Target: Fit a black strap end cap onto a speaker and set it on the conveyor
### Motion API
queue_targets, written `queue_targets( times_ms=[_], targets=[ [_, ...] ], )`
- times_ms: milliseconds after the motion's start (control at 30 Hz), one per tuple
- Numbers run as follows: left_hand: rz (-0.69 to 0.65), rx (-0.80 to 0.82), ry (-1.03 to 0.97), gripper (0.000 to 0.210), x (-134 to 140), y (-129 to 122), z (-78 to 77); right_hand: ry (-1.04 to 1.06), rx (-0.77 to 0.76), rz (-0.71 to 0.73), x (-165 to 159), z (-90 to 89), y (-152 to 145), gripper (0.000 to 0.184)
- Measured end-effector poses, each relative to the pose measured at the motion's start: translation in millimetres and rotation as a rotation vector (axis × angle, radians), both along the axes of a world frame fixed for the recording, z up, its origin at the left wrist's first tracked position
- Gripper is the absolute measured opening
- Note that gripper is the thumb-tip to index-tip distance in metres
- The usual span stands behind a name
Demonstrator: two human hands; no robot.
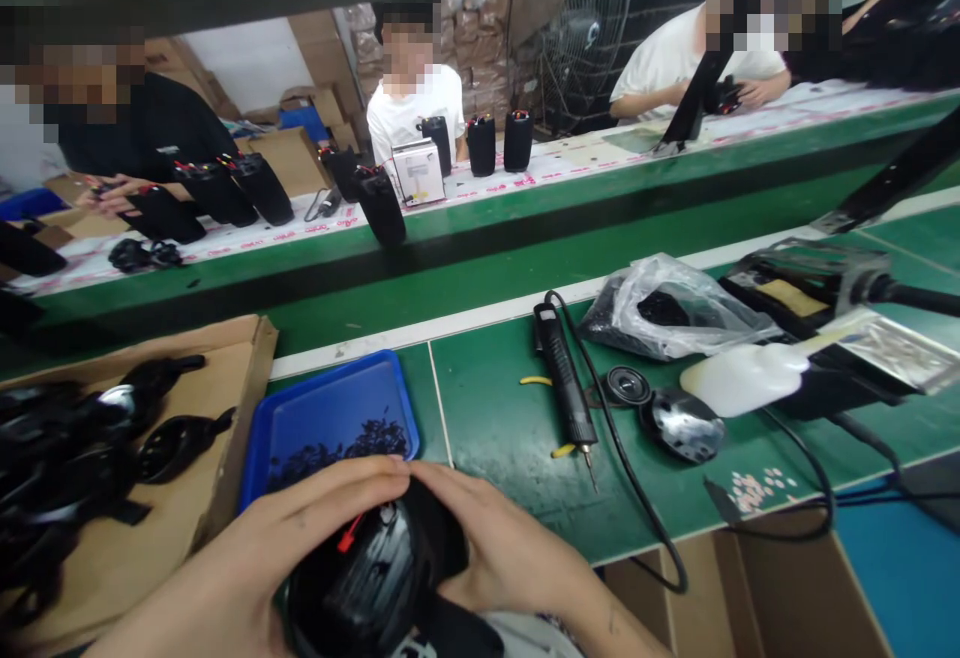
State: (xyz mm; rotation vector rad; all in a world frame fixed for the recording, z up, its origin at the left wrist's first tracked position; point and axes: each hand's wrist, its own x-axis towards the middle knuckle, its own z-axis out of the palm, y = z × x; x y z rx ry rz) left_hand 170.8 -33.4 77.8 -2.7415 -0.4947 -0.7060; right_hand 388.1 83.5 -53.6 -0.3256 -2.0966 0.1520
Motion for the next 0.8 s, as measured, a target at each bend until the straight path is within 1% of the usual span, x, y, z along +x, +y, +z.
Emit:
queue_targets(
  times_ms=[33,100,167,233,267,300,367,433,467,533,567,633,667,733,767,800],
  targets=[
    [-0.023,0.017,-0.039,0.100,-1.0,1.4,-2.5,-0.014,-0.007,-0.005,1.1,3.6,-0.8,0.123],
    [-0.036,-0.033,-0.075,0.105,-5.5,5.9,-8.0,-0.045,-0.013,-0.004,3.2,11.8,-3.9,0.120],
    [-0.033,-0.138,-0.101,0.102,-14.2,14.5,-16.4,-0.075,-0.037,0.008,6.1,18.3,-8.9,0.104],
    [-0.036,-0.240,-0.201,0.104,-25.6,27.4,-29.5,-0.084,-0.054,0.021,9.1,19.3,-16.0,0.088],
    [-0.050,-0.288,-0.288,0.108,-31.3,34.6,-37.4,-0.064,-0.049,0.020,10.0,16.9,-19.9,0.086],
    [-0.077,-0.347,-0.386,0.112,-36.3,41.5,-45.5,-0.028,-0.033,0.015,10.2,12.7,-23.7,0.089],
    [-0.191,-0.487,-0.564,0.118,-42.8,52.1,-59.2,0.079,0.025,-0.014,7.8,1.1,-30.1,0.099],
    [-0.297,-0.582,-0.638,0.116,-44.1,57.2,-66.2,0.208,0.089,-0.060,2.3,-9.3,-34.5,0.098],
    [-0.325,-0.593,-0.644,0.112,-43.2,57.9,-67.1,0.258,0.121,-0.079,-0.7,-12.0,-36.2,0.094],
    [-0.351,-0.566,-0.627,0.101,-39.5,57.9,-66.2,0.307,0.175,-0.085,-5.6,-11.2,-39.4,0.087],
    [-0.354,-0.561,-0.624,0.096,-37.2,58.3,-66.0,0.304,0.185,-0.071,-7.1,-8.1,-41.3,0.087],
    [-0.405,-0.568,-0.649,0.095,-32.2,62.1,-69.1,0.263,0.164,-0.036,-8.4,0.8,-46.0,0.089],
    [-0.437,-0.571,-0.673,0.096,-29.8,65.8,-72.8,0.242,0.136,-0.019,-8.5,5.4,-48.5,0.085],
    [-0.499,-0.545,-0.734,0.098,-25.4,75.6,-83.8,0.203,0.055,0.003,-7.7,12.8,-53.2,0.065],
    [-0.523,-0.513,-0.759,0.092,-23.9,80.7,-89.9,0.185,0.011,0.012,-6.7,15.4,-54.7,0.053],
    [-0.537,-0.472,-0.776,0.081,-22.8,85.0,-95.5,0.167,-0.033,0.020,-4.9,17.4,-55.4,0.046]
  ],
)
